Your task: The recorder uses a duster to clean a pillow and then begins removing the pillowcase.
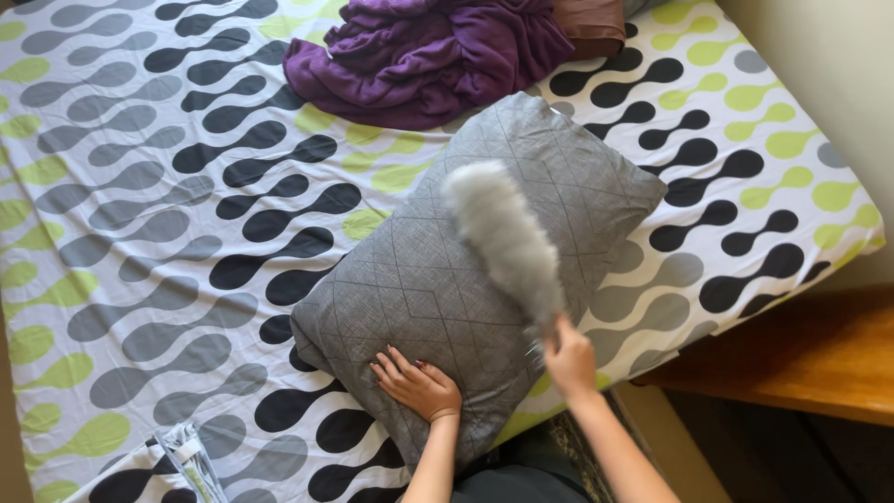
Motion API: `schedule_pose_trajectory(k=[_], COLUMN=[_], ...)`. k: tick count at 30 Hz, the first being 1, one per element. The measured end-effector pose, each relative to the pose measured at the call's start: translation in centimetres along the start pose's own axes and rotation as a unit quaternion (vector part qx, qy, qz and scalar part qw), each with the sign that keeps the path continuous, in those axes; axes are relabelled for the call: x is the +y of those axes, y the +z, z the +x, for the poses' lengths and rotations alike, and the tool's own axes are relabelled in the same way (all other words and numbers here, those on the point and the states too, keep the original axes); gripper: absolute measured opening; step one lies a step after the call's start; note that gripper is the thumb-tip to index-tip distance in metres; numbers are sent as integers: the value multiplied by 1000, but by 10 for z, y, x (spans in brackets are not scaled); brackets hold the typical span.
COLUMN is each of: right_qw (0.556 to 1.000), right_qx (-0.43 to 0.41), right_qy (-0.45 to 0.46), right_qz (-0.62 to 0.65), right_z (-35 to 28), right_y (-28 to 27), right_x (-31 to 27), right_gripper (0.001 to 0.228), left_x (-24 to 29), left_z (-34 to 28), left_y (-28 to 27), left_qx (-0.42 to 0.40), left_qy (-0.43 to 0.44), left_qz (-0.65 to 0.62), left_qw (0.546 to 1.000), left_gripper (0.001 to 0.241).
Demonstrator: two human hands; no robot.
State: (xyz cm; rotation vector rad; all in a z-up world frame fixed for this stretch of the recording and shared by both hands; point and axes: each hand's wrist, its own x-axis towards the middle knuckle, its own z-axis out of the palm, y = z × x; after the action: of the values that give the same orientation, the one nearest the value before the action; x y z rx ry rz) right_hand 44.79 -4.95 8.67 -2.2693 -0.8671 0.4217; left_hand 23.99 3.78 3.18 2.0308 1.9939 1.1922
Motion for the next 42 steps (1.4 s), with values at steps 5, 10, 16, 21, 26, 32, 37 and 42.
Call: schedule_pose_trajectory(k=[5, 10, 16, 21, 26, 32, 37, 42], right_qw=[981, 958, 962, 994, 973, 957, 983, 874], right_qx=[-23, -147, -28, 62, 206, 256, 28, -242], right_qy=[-191, -244, -260, -40, 82, 60, -122, -407], right_qz=[-25, 9, -79, -85, 62, 125, 133, 107], right_z=[-77, -111, -71, 1, 93, 102, 36, 19], right_y=[48, 13, -24, -52, -55, -65, -38, -60], right_x=[10, 29, 131, 155, 185, 125, 89, 68], right_gripper=[45, 54, 49, 38, 33, 36, 29, 35], left_x=[-9, -7, -6, -1, 3, -9, -15, -8], left_z=[-1, -12, -1, 1, 3, -2, -2, -5], left_y=[9, 5, 2, -1, -3, 4, 9, 4], left_qx=[-14, -32, -2, 9, 3, -29, -31, -37], left_qy=[-2, 3, 19, 19, 21, 29, 8, -18], left_qz=[6, 0, 30, 43, 75, 113, 119, 97], left_qw=[1000, 999, 999, 999, 997, 993, 992, 994], left_gripper=[57, 57, 59, 57, 57, 60, 61, 59])
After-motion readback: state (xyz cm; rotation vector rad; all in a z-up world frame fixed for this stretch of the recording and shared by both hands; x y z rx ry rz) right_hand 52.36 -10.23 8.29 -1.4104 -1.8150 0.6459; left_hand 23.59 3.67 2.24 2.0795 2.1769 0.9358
